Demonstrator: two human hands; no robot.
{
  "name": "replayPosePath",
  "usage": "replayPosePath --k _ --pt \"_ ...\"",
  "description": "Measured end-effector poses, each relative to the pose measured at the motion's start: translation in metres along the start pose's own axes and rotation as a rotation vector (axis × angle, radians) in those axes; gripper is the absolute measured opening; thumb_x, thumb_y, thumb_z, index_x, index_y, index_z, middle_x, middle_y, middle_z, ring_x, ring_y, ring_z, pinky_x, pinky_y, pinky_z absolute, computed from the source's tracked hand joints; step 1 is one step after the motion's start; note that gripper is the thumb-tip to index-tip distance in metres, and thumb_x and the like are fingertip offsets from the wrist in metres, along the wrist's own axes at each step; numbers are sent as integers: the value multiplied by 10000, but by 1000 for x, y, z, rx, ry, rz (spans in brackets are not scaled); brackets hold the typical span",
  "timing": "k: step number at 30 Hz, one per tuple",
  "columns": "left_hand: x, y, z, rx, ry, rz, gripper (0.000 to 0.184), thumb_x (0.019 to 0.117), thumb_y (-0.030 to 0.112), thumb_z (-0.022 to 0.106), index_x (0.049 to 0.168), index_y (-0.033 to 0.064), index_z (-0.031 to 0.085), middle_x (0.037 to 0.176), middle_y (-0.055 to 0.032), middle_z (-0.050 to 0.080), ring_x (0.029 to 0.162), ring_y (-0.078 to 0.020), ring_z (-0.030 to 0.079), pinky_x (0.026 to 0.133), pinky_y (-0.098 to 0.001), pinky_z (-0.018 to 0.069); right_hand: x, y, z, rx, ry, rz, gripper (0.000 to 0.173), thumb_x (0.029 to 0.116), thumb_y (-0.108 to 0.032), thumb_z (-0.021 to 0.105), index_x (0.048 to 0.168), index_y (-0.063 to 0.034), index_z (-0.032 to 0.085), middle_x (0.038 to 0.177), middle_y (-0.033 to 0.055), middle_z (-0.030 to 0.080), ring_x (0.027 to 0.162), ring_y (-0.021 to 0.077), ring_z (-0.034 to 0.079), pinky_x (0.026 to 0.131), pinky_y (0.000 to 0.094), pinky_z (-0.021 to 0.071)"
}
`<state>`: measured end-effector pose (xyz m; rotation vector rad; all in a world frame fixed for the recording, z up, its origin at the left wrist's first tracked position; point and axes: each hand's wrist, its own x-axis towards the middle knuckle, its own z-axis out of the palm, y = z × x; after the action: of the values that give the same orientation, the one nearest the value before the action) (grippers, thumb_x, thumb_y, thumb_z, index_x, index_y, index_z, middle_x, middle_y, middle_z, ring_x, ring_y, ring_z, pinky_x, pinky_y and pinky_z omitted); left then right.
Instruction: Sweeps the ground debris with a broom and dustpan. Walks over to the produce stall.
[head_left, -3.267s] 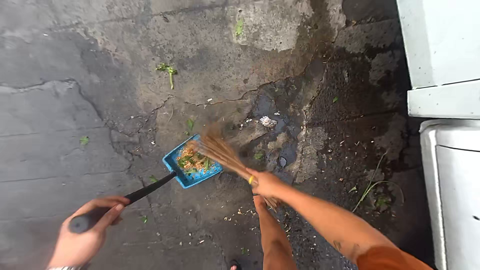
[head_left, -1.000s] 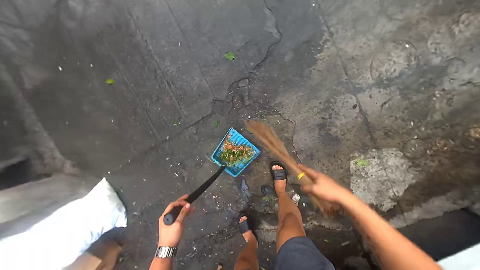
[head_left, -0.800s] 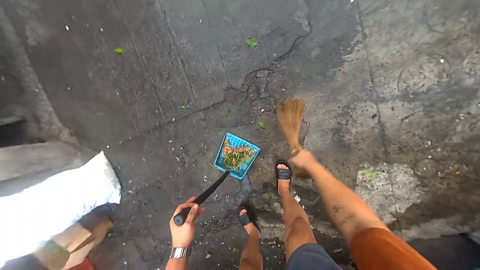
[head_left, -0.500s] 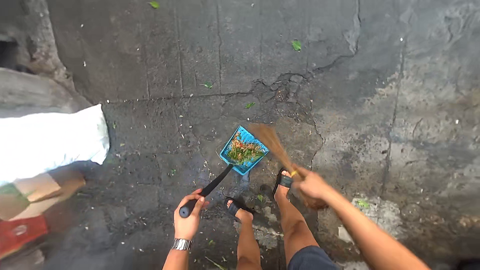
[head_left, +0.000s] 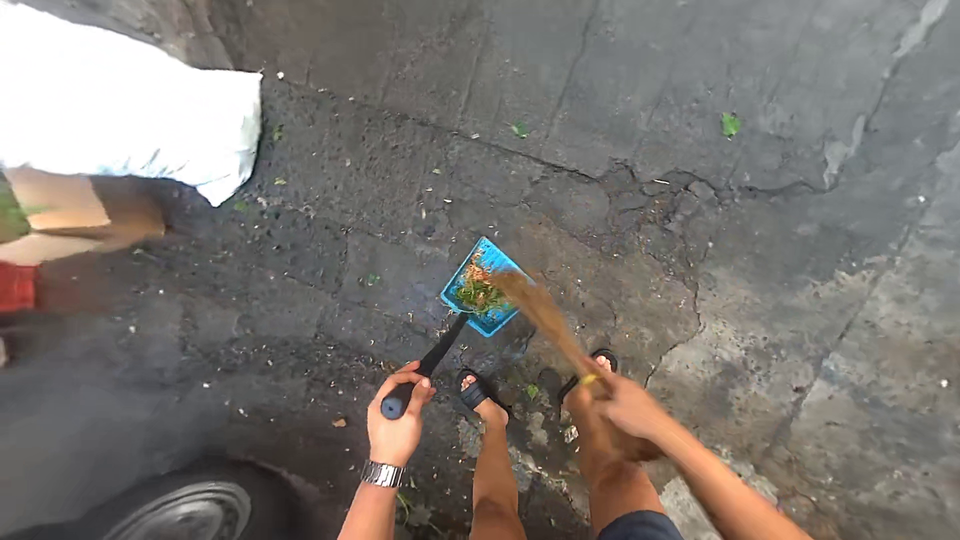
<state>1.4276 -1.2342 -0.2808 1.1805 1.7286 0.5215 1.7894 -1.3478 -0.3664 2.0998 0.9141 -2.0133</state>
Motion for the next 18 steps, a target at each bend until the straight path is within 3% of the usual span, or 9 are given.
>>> replayPosePath --k 2,5,7,9,12,15,18 --pt "-11 -17 -30 -61 11 -5 138 918 101 654 995 -13 663 1296 -190 672 872 -269 763 743 -396 674 -10 4 -37 126 166 22 911 834 -226 772 1622 -297 321 1268 230 656 1048 398 683 887 649 551" --pt "-15 -34 -56 -90 30 1 138 912 106 654 987 -9 665 1277 -179 679 840 -247 763 728 -382 672 59 -14 -65 219 347 115 913 863 -205 749 1641 -258 275 1345 266 607 1142 434 638 937 665 508" --pt "-11 -42 -55 -41 -4 -8 156 918 138 683 998 3 686 1275 -166 675 886 -229 756 762 -379 669 104 -42 -18 105 277 162 863 863 -279 766 1609 -233 334 1318 257 626 1162 426 639 959 646 518" --pt "4 -50 -51 46 -44 31 164 915 182 704 1000 42 714 1265 -138 680 991 -200 737 830 -366 653 118 -79 61 -84 117 133 891 838 -347 771 1610 -266 334 1266 253 654 1147 434 646 951 661 518" --pt "17 -58 -79 106 -111 96 159 918 211 715 1003 77 729 1268 -116 689 1080 -194 716 894 -371 635 76 -97 149 6 10 90 956 818 -301 776 1635 -347 282 1349 180 642 1183 356 652 986 619 518" --pt "26 -70 -139 98 -188 163 194 918 240 733 1016 73 723 1284 -120 683 1138 -223 699 924 -407 631 14 -59 159 321 226 119 901 809 -223 757 1608 -310 350 1264 152 687 1058 309 705 898 584 583" --pt "32 -78 -185 158 -236 229 199 916 271 734 994 88 726 1285 -113 687 1195 -205 671 979 -383 599 30 -30 142 589 448 340 778 909 -170 702 1604 -175 353 1313 241 625 1108 364 656 927 583 542"
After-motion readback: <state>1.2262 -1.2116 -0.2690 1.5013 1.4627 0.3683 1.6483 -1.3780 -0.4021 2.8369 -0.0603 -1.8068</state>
